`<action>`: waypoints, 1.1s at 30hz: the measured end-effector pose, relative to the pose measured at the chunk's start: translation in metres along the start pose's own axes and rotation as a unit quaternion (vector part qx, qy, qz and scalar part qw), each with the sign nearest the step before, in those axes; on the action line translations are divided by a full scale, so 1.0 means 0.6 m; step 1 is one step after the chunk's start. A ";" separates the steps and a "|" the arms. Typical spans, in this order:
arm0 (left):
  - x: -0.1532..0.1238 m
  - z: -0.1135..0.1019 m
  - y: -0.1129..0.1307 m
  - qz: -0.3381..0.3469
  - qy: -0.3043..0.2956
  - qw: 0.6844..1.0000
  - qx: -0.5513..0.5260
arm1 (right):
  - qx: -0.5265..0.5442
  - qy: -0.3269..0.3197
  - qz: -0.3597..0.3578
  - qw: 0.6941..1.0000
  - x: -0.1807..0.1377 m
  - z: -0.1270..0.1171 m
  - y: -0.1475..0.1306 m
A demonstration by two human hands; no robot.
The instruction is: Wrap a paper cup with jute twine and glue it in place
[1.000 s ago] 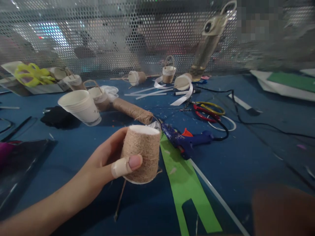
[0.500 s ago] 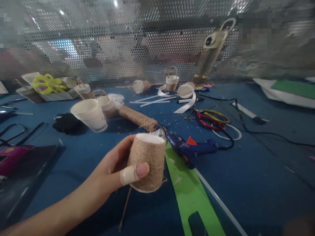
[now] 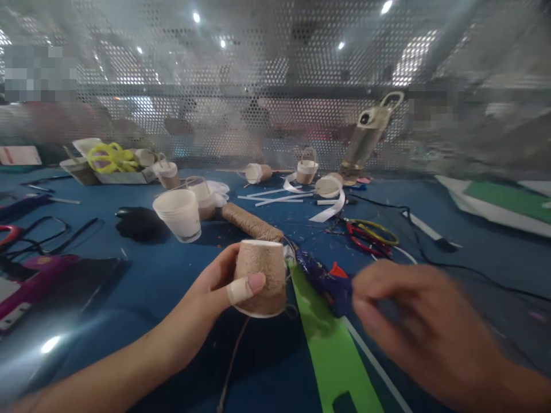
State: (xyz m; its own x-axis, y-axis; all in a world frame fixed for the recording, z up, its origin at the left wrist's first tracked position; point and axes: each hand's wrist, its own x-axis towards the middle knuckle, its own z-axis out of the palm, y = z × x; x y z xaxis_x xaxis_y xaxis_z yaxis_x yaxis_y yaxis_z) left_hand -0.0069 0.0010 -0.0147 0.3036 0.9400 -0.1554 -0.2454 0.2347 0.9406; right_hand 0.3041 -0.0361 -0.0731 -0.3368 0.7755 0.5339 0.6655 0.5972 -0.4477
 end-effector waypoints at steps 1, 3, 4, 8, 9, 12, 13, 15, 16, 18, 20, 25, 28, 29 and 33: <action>0.002 -0.002 -0.002 0.000 0.001 1.000 -0.008 | -0.012 -0.016 -0.011 1.000 0.050 -0.013 -0.008; 0.003 -0.005 -0.003 -0.004 0.010 1.000 -0.021 | -0.041 -0.057 -0.034 0.997 0.115 -0.026 -0.021; 0.004 -0.005 -0.003 -0.005 0.012 1.000 -0.023 | -0.058 -0.081 -0.040 0.994 0.129 -0.028 -0.024; 0.005 -0.001 0.000 -0.012 0.017 0.999 -0.038 | -0.141 -0.090 -0.061 0.984 0.111 -0.028 -0.013; 0.005 0.000 0.000 -0.014 0.016 0.999 -0.043 | -0.159 -0.086 -0.071 0.981 0.101 -0.030 -0.007; 0.008 0.001 0.000 -0.018 0.011 0.999 -0.049 | -0.197 -0.088 -0.105 0.971 0.086 -0.040 0.009; 0.008 0.002 -0.001 -0.019 0.010 0.999 -0.049 | -0.203 -0.097 -0.113 0.968 0.085 -0.044 0.015; 0.008 0.002 -0.001 -0.020 0.010 0.999 -0.049 | -0.210 -0.124 -0.128 0.961 0.088 -0.050 0.028; 0.007 0.002 -0.002 -0.021 0.012 0.999 -0.049 | -0.214 -0.136 -0.134 0.958 0.090 -0.052 0.034; 0.004 0.003 -0.001 -0.023 0.014 0.999 -0.047 | -0.221 -0.154 -0.142 0.952 0.095 -0.051 0.044; 0.001 0.005 0.000 -0.025 0.015 0.999 -0.044 | -0.220 -0.165 -0.134 0.952 0.097 -0.046 0.050; -0.002 0.010 0.004 -0.032 0.016 0.998 -0.048 | -0.196 -0.184 -0.073 0.960 0.093 -0.035 0.047; -0.001 0.013 0.005 -0.029 0.020 0.997 -0.063 | -0.200 -0.181 -0.050 0.962 0.088 -0.035 0.043; -0.001 0.014 0.006 -0.029 0.022 0.997 -0.064 | -0.200 -0.178 -0.043 0.962 0.088 -0.035 0.042; -0.001 0.011 0.009 -0.034 0.018 0.996 -0.086 | -0.181 -0.162 -0.024 0.970 0.090 -0.031 0.032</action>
State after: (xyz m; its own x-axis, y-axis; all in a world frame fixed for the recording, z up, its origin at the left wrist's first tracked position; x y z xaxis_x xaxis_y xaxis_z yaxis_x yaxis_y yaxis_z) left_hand -0.0020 0.0002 -0.0077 0.2931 0.9277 -0.2312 -0.3796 0.3348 0.8624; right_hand 0.3109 0.0132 -0.0394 -0.5252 0.8075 0.2687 0.8144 0.5685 -0.1166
